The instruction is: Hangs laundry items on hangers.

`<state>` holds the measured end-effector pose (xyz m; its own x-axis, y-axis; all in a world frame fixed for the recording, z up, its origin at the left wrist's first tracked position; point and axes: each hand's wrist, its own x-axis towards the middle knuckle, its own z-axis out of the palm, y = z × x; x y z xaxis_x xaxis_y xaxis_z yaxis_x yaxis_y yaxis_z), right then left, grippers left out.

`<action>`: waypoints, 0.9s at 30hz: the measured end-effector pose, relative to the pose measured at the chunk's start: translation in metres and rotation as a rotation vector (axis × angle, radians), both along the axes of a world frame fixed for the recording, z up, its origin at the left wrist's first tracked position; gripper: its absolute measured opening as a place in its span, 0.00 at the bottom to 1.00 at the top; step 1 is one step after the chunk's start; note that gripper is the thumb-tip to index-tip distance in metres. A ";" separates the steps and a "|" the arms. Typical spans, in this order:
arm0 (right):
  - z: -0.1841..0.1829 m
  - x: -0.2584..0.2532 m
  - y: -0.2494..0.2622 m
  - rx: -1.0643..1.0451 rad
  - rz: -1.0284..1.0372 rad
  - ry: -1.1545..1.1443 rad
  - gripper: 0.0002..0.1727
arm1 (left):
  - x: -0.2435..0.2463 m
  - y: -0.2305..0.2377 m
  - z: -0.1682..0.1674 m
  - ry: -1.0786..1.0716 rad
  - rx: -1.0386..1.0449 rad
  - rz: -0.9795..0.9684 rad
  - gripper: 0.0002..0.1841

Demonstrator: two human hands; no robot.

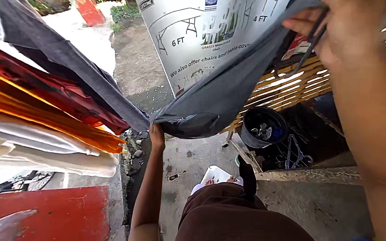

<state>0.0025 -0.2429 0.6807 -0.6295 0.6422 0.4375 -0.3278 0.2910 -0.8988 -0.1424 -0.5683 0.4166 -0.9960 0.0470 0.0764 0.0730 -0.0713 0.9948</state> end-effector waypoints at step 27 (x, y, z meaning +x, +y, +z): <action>-0.120 -0.055 -0.081 0.148 0.382 -0.061 0.16 | 0.019 0.071 0.104 0.492 -0.449 -0.676 0.27</action>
<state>-0.0522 -0.3243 0.5610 -0.8381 0.2899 0.4622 -0.3849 0.2862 -0.8774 -0.1235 -0.4970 0.5206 -0.6076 0.7290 0.3151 0.5747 0.1297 0.8081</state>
